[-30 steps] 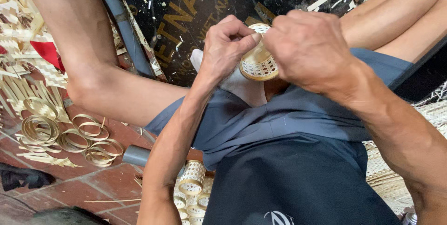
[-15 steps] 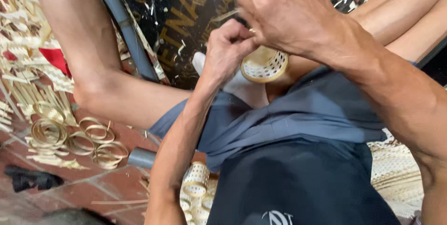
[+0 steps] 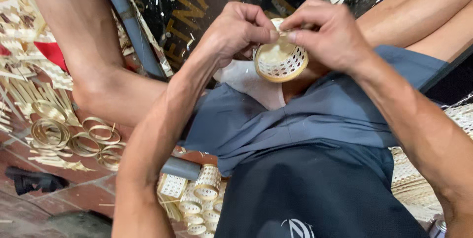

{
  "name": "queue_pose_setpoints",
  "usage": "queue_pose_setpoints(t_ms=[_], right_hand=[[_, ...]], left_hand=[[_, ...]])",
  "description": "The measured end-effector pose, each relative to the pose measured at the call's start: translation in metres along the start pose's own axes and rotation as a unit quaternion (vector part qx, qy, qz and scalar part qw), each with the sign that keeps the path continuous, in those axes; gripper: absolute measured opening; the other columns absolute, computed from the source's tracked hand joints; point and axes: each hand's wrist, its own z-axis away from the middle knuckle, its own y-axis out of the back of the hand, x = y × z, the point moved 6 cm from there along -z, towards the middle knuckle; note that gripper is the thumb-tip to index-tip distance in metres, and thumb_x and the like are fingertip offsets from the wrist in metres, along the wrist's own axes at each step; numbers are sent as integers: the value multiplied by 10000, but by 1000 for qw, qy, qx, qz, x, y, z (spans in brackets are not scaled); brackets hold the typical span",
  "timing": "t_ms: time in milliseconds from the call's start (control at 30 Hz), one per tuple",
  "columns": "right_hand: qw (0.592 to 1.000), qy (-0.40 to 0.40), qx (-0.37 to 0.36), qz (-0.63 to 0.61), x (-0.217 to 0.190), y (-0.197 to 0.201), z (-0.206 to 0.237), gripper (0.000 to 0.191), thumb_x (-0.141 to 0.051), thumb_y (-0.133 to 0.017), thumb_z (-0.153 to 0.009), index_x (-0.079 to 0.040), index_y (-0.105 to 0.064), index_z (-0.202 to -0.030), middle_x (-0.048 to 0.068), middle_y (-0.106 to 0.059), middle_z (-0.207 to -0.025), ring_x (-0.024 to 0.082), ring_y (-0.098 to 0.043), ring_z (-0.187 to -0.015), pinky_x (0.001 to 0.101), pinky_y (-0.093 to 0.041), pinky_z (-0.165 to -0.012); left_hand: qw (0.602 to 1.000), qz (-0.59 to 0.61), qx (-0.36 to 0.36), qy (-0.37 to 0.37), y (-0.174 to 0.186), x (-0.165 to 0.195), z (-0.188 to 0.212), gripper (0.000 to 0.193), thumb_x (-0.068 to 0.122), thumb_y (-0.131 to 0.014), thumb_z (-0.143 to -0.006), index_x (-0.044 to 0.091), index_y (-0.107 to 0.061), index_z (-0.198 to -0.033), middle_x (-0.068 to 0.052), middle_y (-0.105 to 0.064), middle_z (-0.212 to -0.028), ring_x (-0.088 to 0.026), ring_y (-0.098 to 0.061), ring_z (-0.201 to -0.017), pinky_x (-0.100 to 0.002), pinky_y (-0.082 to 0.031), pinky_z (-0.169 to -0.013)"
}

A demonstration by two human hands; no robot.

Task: The person sits on the workshop floor and bends thin bamboo strips around a plastic pipe used as a form, fitting the strips onto the rim of a small woven bamboo basket body. They press and tuck the strips into place around the rim and then apply glue from a squeeze bottle along the edge.

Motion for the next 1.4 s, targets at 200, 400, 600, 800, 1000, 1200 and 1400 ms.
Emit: queue_pose_setpoints(t_ms=[200,400,600,800,1000,1200,1400], right_hand=[[964,226,63,126,-36,2,3,141,15,-750,-978,-12,-725,-1114,99,-644,-1041,240,-661,-887,323,-542,-737],[856,360,29,370,-53,-11,15,178,-16,-808,-819,22,-788,-991,91,-683,-945,236,-636,-714,350,-501,-559],[996,-10,-66,51,-36,8,-23,158,-100,-736,-923,-36,-777,-1062,71,-714,-869,159,-650,-753,287,-522,-639],[952,-241,-188,-17,-26,2,-40,212,-198,-767,-859,-19,-811,-963,82,-740,-742,108,-637,-616,288,-518,-557],[946,-94,-225,215,-44,-5,-48,197,-194,-739,-870,-22,-768,-963,157,-707,-729,270,-658,-684,419,-510,-626],[957,-75,-203,192,-49,-6,-36,187,-171,-691,-892,-9,-687,-986,167,-696,-847,348,-693,-766,466,-526,-669],[965,148,-18,215,-64,4,-9,258,-171,-803,-912,-16,-690,-1085,120,-638,-946,290,-665,-826,398,-540,-721]], left_hand=[[999,-38,-16,-2,1,11,4,78,58,-818,-828,27,-747,-822,-29,-684,-658,-65,-553,-463,-225,-436,-397],[996,-81,-17,-41,-2,9,9,84,79,-811,-864,10,-768,-885,-17,-705,-704,-51,-588,-524,-216,-492,-458],[994,-98,7,-58,-3,15,11,87,71,-806,-838,-2,-778,-877,-22,-711,-701,-56,-611,-538,-219,-511,-465],[985,-153,6,-78,-4,22,11,98,82,-803,-831,-1,-784,-879,-17,-718,-707,-53,-630,-560,-219,-529,-468],[967,-230,29,-109,-4,26,11,122,97,-798,-805,-3,-780,-874,-17,-711,-691,-66,-639,-596,-249,-533,-512],[955,-239,58,-168,-12,20,19,114,90,-790,-814,2,-772,-885,-30,-725,-725,-76,-659,-661,-272,-553,-587],[819,-369,125,-422,-27,23,54,195,50,-769,-948,34,-731,-1138,-88,-622,-985,-228,-668,-877,-368,-567,-732]])
